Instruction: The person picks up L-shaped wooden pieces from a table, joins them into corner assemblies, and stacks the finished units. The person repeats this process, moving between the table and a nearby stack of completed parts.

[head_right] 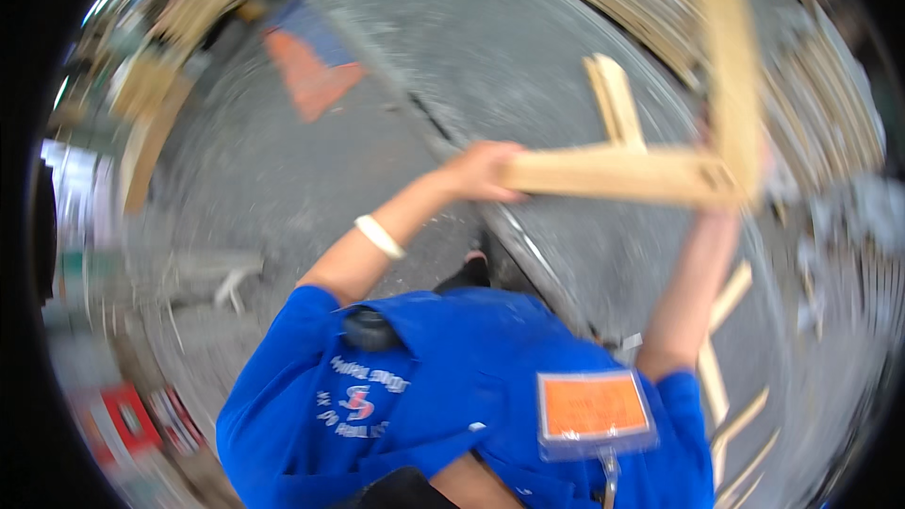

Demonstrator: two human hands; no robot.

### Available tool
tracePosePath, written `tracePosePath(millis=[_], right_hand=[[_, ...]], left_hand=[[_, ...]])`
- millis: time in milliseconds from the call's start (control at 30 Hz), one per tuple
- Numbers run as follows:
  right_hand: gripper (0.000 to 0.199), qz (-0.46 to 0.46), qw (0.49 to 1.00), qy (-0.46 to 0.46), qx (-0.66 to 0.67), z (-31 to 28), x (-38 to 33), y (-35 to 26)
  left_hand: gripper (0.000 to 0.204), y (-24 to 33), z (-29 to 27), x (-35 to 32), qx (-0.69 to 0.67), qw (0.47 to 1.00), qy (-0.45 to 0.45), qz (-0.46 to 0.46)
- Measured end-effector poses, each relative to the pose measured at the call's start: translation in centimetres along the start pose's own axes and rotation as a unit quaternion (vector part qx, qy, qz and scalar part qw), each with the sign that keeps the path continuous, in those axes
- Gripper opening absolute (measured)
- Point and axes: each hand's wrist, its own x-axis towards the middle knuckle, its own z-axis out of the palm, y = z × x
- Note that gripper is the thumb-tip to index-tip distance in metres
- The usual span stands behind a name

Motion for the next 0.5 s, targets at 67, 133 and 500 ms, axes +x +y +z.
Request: tracePosePath(millis=[67, 133, 500], right_hand=[[0.056, 0.088, 0.994, -0.057, -0.017, -1.1, 2.7, 4.0], [0.057, 0.06, 0.984, 0.153, -0.074, -3.1, 3.2, 8.2], [0.057, 0.22, 0.688, 0.268, -0.637, -18.8, 5.9, 14.1]], left_hand=[[0.045, -1.7, 0.0, -2.0, 0.067, 0.996, 0.057, 0.004], [0.044, -3.5, 0.8, -2.4, 0.1, 0.992, 0.056, -0.055], [0.049, -12.3, 4.4, 3.7, 0.186, 0.974, 0.02, -0.128]])
